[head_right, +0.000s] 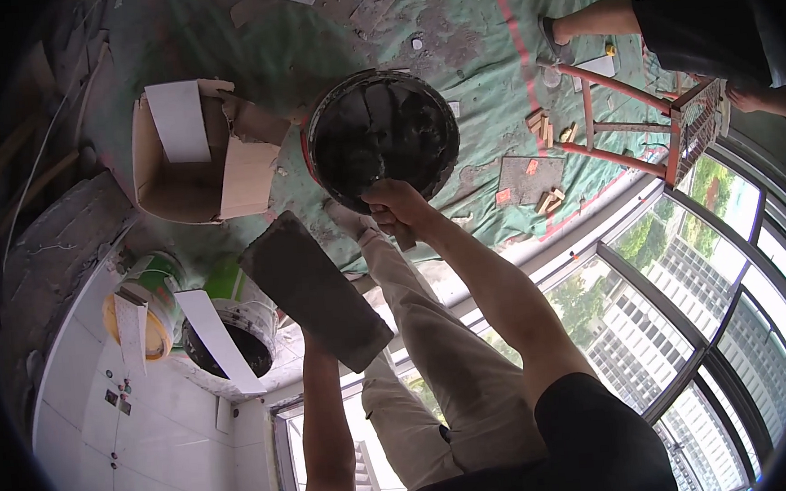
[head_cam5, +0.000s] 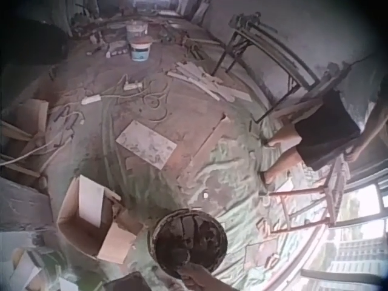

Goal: Applying mortar to tiles and installing them onto a wall surface during a renovation.

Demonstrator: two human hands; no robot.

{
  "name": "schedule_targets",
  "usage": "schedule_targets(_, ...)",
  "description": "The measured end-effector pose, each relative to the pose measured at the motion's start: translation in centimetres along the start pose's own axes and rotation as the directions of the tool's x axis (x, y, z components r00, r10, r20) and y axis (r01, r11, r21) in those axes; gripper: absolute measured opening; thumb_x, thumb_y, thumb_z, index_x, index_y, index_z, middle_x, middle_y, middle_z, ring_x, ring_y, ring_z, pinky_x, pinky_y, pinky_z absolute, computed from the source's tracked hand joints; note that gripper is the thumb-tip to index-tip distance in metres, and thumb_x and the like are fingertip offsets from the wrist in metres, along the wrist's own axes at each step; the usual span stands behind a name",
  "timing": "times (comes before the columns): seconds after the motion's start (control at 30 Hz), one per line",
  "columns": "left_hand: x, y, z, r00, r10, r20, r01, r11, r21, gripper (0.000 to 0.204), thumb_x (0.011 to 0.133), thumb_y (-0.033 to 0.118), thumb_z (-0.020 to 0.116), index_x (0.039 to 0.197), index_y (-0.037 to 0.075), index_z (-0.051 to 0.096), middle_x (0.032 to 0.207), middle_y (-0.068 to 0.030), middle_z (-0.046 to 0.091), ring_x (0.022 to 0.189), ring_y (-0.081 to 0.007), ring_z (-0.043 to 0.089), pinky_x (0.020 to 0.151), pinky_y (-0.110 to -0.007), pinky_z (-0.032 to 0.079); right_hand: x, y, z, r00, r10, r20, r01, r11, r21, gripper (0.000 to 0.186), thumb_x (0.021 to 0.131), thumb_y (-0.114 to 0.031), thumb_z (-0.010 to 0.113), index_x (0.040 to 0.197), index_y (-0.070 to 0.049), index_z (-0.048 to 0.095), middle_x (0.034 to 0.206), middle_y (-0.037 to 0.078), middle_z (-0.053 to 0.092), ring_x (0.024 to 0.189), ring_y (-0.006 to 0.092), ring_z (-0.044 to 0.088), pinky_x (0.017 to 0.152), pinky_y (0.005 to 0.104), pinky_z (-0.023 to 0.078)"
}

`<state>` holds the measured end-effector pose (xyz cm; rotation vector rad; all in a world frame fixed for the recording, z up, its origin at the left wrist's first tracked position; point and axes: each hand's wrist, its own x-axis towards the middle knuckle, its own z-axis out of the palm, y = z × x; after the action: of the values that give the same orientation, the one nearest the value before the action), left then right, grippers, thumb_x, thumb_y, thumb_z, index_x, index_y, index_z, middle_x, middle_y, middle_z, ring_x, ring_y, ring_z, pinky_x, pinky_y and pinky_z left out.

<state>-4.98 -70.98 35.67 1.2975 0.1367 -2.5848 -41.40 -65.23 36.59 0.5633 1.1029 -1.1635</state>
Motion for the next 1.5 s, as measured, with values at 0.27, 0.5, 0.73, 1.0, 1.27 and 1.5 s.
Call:
schedule_targets(0.27, 4.5, 4.6, 0.1, 1.000, 0.004, -0.023, -0.001, 0.993, 0.122, 0.054, 0.116, 0.044, 0.058, 0.152, 0.005, 0.058, 0.137, -0.0121, 0.072, 0.120, -0.0296, 0.073, 0.101, -0.046, 0.064, -3.5, 2.6, -0.6, 0.990, -0.133, -0.048, 0.121, 0.971, -0.207, 0.023, 0.105, -0.017, 0.072, 0.090, -0.009, 0.057, 0.064, -0.005, 0.047, 0.048, 0.0061, 0.045, 0.040, 0.0297, 0.039)
schedule_targets(0.5, 11.8, 4.5, 3.7, 0.995, 0.091, -0.027, -0.088, 0.991, 0.099, 0.052, 0.116, 0.044, 0.056, 0.148, 0.003, 0.061, 0.134, -0.0130, 0.073, 0.117, -0.0285, 0.074, 0.098, -0.044, 0.066, -14.6, 0.1, 2.5, 0.955, -0.295, -0.031, 0.264, 0.892, -0.367, 0.017, 0.113, -0.020, 0.061, 0.112, -0.004, 0.055, 0.070, -0.001, 0.052, 0.050, 0.0054, 0.046, 0.043, 0.0271, 0.040)
schedule_targets(0.73, 16.4, -4.0, 7.5, 0.934, 0.068, 0.351, -0.021, 0.991, -0.136, 0.052, 0.116, 0.044, 0.056, 0.148, 0.003, 0.061, 0.134, -0.0121, 0.073, 0.117, -0.0278, 0.074, 0.099, -0.042, 0.065, -24.5, 6.1, 9.4, 0.680, -0.723, 0.123, 0.592, 0.443, -0.673, 0.025, 0.107, -0.005, 0.068, 0.127, 0.006, 0.059, 0.078, 0.010, 0.068, 0.061, 0.0139, 0.063, 0.058, 0.0325, 0.050)
schedule_targets(1.0, 19.8, -7.3, 7.9, 0.976, 0.117, 0.182, -0.091, 0.985, -0.147, 0.054, 0.116, 0.044, 0.055, 0.151, 0.003, 0.057, 0.139, -0.0114, 0.069, 0.123, -0.0271, 0.071, 0.103, -0.041, 0.063, -21.9, 10.6, 10.2, 0.670, -0.736, 0.098, 0.372, 0.218, -0.902, 0.030, 0.103, -0.009, 0.076, 0.125, 0.004, 0.062, 0.080, 0.018, 0.074, 0.070, 0.0276, 0.077, 0.066, 0.0385, 0.058)
schedule_targets(1.27, 14.7, -0.1, 4.9, 0.979, 0.162, 0.127, -0.155, 0.986, -0.061, 0.053, 0.114, 0.039, 0.059, 0.154, 0.004, 0.055, 0.143, -0.0113, 0.067, 0.126, -0.0260, 0.069, 0.105, -0.041, 0.062, -14.0, 7.7, -4.5, 0.701, -0.711, 0.060, 0.053, -0.032, -0.998, 0.023, 0.108, -0.024, 0.071, 0.112, -0.005, 0.060, 0.089, 0.018, 0.074, 0.076, 0.0440, 0.072, 0.061, 0.0539, 0.054)
schedule_targets(1.5, 0.3, 2.7, -4.9, 0.969, 0.243, -0.039, -0.244, 0.970, -0.005, 0.054, 0.114, 0.035, 0.061, 0.156, 0.004, 0.053, 0.146, -0.0112, 0.065, 0.128, -0.0250, 0.068, 0.106, -0.041, 0.060, -0.8, 14.2, -14.0, 0.610, -0.784, 0.117, -0.072, -0.201, -0.977, 0.028, 0.098, -0.019, 0.072, 0.115, 0.001, 0.064, 0.110, 0.024, 0.071, 0.100, 0.0465, 0.069, 0.087, 0.0573, 0.057)
